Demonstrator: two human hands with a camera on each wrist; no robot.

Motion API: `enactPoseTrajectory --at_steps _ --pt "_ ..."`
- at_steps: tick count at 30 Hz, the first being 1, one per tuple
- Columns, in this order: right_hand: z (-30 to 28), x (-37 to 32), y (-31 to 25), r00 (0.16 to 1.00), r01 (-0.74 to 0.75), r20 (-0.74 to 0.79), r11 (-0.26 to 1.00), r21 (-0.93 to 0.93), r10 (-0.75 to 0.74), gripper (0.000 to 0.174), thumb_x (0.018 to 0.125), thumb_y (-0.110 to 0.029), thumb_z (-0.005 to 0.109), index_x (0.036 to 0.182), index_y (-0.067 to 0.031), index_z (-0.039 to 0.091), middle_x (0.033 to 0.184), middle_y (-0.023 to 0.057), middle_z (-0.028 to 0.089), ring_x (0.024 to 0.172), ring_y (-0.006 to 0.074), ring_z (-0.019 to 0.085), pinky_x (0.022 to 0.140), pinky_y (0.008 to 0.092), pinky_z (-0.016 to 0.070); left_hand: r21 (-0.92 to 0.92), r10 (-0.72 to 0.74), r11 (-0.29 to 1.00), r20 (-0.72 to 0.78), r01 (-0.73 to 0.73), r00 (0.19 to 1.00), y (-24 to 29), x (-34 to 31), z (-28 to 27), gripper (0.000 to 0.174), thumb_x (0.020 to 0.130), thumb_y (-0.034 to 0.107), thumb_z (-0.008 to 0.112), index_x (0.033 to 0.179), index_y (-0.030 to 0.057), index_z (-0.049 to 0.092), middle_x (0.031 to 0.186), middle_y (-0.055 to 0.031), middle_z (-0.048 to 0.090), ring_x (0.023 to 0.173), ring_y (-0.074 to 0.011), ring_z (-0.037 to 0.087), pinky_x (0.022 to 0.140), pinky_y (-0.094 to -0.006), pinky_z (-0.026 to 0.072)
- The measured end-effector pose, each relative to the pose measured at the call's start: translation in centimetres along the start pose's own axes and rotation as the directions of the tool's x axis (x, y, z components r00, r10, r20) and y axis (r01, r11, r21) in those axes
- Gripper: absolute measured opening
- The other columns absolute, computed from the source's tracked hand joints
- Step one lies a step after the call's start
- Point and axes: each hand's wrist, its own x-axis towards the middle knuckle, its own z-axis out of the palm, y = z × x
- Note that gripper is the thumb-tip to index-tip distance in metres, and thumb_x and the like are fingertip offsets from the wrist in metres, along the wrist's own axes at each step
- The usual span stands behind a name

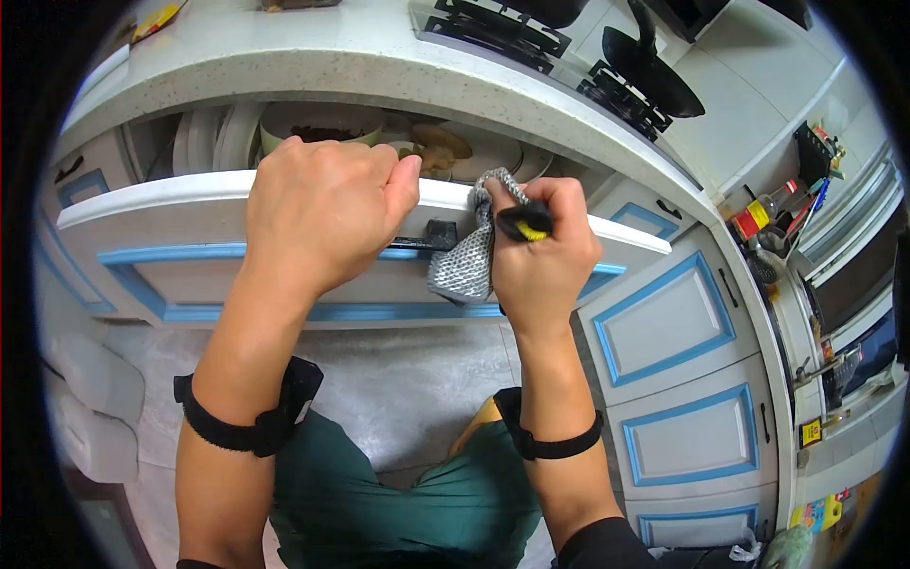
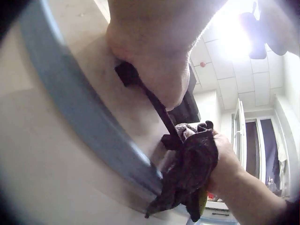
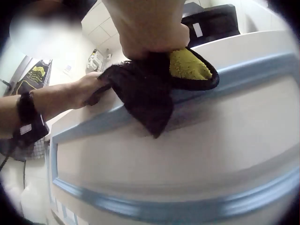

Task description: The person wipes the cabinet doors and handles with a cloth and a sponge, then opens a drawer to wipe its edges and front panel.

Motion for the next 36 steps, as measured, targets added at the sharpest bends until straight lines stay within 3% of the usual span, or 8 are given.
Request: enactPoseTrajectory --at_steps 2,4,7,14,19,23,28,36 --pt "-0.1 0.1 -0.3 0.99 -0.136 -0.021 0.988 0.073 0.138 0.022 0.076 -0.006 0.081 0.082 -0.0026 0.06 0.08 0.0108 0.065 0.07 0.0288 0.064 0.064 0.0342 0.0497 -0.022 -0.014 1.0 0.004 0.014 1.0 0.1 0.0 -0.2 0.036 0.092 0.028 0.057 0.062 0.0064 0.057 0.063 -0.0131 0.06 0.061 -0.0363 0.06 0.058 -0.046 0.0475" --pt "-1.0 -0.9 2.0 0.993 0.114 -0.005 0.991 0.075 -0.114 0.024 0.072 -0.004 0.081 0.081 -0.0047 0.059 0.096 0.0133 0.067 0.082 0.0285 0.067 0.069 0.0333 0.0521 -0.031 -0.014 0.999 -0.007 0.013 1.0 0.0 0.2 -0.4 0.036 0.092 0.027 0.057 0.062 0.0064 0.057 0.063 -0.0134 0.06 0.06 -0.0367 0.059 0.057 -0.0464 0.0475" --pt "-3.1 -2.3 3.9 0.972 0.219 0.123 0.966 -0.138 -0.203 0.024 0.068 0.002 0.078 0.081 -0.0073 0.06 0.122 0.0147 0.064 0.098 0.0312 0.068 0.076 0.0369 0.0556 -0.023 -0.008 1.0 -0.011 0.008 1.0 0.0 0.0 -0.3 0.036 0.091 0.027 0.057 0.062 0.0066 0.057 0.062 -0.0135 0.059 0.059 -0.0368 0.059 0.056 -0.0464 0.0474" --pt "-2.1 -2.1 2.9 0.928 0.336 0.239 0.921 -0.196 -0.287 0.026 0.063 0.006 0.07 0.081 -0.0096 0.061 0.125 0.0123 0.063 0.098 0.0312 0.069 0.075 0.0367 0.0566 0.006 -0.032 0.999 0.011 0.032 0.999 0.4 0.1 -0.2 0.036 0.092 0.027 0.056 0.062 0.0069 0.057 0.063 -0.0128 0.06 0.062 -0.0362 0.06 0.059 -0.0461 0.0474" --pt "-0.9 -1.7 1.1 0.965 0.228 0.16 0.967 -0.117 -0.208 0.029 0.06 0.011 0.063 0.082 -0.0067 0.058 0.111 0.0122 0.068 0.087 0.0304 0.069 0.07 0.0369 0.0543 0.01 -0.014 1.0 -0.014 0.014 1.0 0.3 0.0 0.2 0.035 0.093 0.027 0.055 0.064 0.0069 0.057 0.065 -0.0129 0.06 0.064 -0.036 0.06 0.061 -0.0465 0.0473" --pt "-1.3 -1.0 2.3 0.962 0.241 0.149 0.969 -0.059 -0.23 0.024 0.065 0.008 0.069 0.082 -0.0051 0.057 0.106 0.0144 0.07 0.089 0.0308 0.069 0.073 0.036 0.0549 -0.004 -0.022 1.0 0.035 0.022 0.999 0.5 0.1 -0.3 0.035 0.093 0.027 0.054 0.065 0.0067 0.057 0.065 -0.0133 0.059 0.063 -0.0361 0.06 0.06 -0.0468 0.0468" --pt "-5.1 -1.3 5.4 0.975 0.201 0.145 0.949 -0.244 -0.169 0.028 0.071 -0.01 0.084 0.08 -0.0042 0.058 0.116 0.0164 0.068 0.096 0.031 0.07 0.079 0.0353 0.056 -0.005 -0.021 1.0 0.026 0.021 0.999 -0.1 0.0 -0.3 0.035 0.093 0.027 0.054 0.065 0.0061 0.057 0.064 -0.0132 0.059 0.062 -0.0362 0.059 0.059 -0.047 0.0467" --pt "-1.6 -0.5 0.6 0.943 0.278 0.233 0.946 -0.167 -0.236 0.024 0.065 0.009 0.065 0.081 -0.0077 0.057 0.124 0.0112 0.065 0.088 0.0318 0.069 0.071 0.0393 0.0559 0.035 -0.009 0.999 0.012 0.008 1.0 0.3 0.0 0.0 0.035 0.093 0.028 0.054 0.065 0.0068 0.057 0.065 -0.0123 0.059 0.064 -0.0347 0.059 0.059 -0.0451 0.0449"
